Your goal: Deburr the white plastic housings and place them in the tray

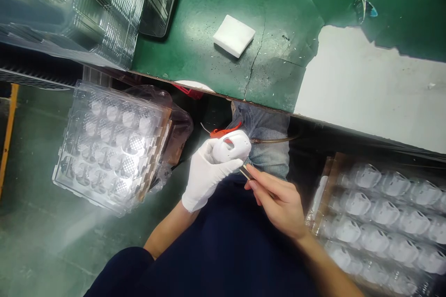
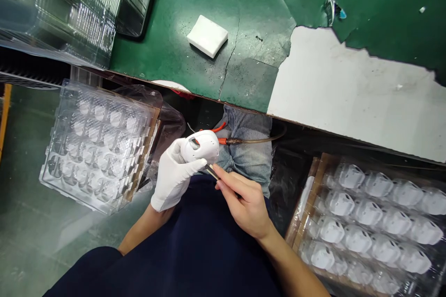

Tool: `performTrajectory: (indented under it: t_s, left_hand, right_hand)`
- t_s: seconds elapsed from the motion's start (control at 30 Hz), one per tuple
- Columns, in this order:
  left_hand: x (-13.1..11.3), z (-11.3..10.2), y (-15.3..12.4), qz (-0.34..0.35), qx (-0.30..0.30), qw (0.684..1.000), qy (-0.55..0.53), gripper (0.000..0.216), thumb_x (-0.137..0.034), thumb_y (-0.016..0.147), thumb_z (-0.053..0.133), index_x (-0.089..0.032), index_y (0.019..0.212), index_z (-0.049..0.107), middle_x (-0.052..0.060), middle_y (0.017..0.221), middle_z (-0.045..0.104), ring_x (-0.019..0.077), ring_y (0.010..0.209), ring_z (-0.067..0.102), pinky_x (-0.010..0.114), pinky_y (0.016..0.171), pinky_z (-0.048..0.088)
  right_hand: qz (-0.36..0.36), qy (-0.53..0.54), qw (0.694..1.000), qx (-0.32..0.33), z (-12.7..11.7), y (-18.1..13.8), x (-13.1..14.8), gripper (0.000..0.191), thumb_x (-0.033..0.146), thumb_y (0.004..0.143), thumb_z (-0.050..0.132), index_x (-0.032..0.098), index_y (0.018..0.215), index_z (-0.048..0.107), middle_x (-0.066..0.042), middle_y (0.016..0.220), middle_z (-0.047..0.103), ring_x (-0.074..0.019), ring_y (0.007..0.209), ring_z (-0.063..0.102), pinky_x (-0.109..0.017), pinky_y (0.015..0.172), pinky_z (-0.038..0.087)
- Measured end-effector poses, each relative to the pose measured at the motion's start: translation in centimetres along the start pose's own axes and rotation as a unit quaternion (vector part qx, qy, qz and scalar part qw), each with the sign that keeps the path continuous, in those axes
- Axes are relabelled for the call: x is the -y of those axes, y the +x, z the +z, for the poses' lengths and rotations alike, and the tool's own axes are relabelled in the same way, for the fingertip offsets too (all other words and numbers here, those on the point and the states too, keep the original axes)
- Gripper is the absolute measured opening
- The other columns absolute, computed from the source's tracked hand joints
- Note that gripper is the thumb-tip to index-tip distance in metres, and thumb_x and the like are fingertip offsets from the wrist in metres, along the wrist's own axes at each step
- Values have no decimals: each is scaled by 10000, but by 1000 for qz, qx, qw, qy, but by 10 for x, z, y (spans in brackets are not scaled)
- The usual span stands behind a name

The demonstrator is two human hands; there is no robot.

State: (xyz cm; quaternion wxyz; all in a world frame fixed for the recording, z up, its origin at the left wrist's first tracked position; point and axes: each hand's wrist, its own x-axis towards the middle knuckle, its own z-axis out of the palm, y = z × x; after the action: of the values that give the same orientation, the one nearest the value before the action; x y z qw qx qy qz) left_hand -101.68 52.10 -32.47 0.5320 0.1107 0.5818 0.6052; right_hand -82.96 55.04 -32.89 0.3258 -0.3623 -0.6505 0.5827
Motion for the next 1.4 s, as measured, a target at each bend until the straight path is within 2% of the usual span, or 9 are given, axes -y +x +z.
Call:
performTrajectory:
  t_s: [0.17,0.27,0.5,0.87,1.1,1.23,1.33,1.4]
  left_hand:
    - [2,0,0,4,-5,1000,5,469,-254,620,1058,-196,909,693,13,944,810,207,894,801,353,843,674]
    - [1,1,-2,7,-7,1000,10,446,-264,648,1047,-195,947,724,49,1020,838,236,924,815,395,871,690]
    - [-3,4,-6,32,1,999,9,352,-263,741,997,-181,1001,775,85,1093,857,260,996,831,424,948,697]
    - [-3,1,-9,9,-16,999,38,371,-330,734,999,-177,976,763,116,1191,837,305,1102,805,476,1027,662]
    - [-3,3,-6,0,-9,1000,16,404,-313,713,1016,-197,1033,799,102,1162,848,301,1054,818,488,1015,660]
    - [-3,3,-5,1,4,1000,-2,454,-299,708,1017,-214,1106,815,99,1165,849,301,1044,820,456,950,674]
    - [-2,-1,-4,8,-13,1000,14,449,-298,699,1017,-204,1090,818,99,1171,847,305,1082,806,433,957,660]
    - [-3,-1,-3,14,-16,1000,9,398,-312,726,999,-198,1065,824,86,1181,845,306,1113,795,406,967,647]
  right_hand:
    - [-4,-3,1000,0,0,-1,0,672,-9,987,649,425,1498,697,27,880,782,-82,629,656,-219,649,604]
    - [-10,-8,1000,2,2,0,1,679,-14,985,644,417,1507,691,28,859,764,-85,647,660,-210,633,585]
    - [-28,-25,999,7,4,1,3,616,5,984,653,339,1498,713,26,740,682,-104,633,627,-222,610,546]
    - [-26,-66,997,31,-1,3,8,490,41,1006,640,235,1437,770,5,715,678,-114,596,623,-238,575,524]
    - [-16,-62,997,32,-3,5,7,457,54,1005,642,237,1392,801,-2,728,701,-118,605,637,-239,584,546]
    - [6,-42,999,-5,-4,1,-2,425,99,1003,676,267,1369,811,4,737,721,-123,604,648,-240,579,550]
    - [85,-25,993,-82,-3,-3,-12,371,203,1010,710,248,1371,785,0,767,731,-119,560,618,-243,542,543]
    - [127,-4,984,-123,0,-3,-18,285,278,1007,730,222,1280,790,-18,816,732,-120,577,611,-242,535,535]
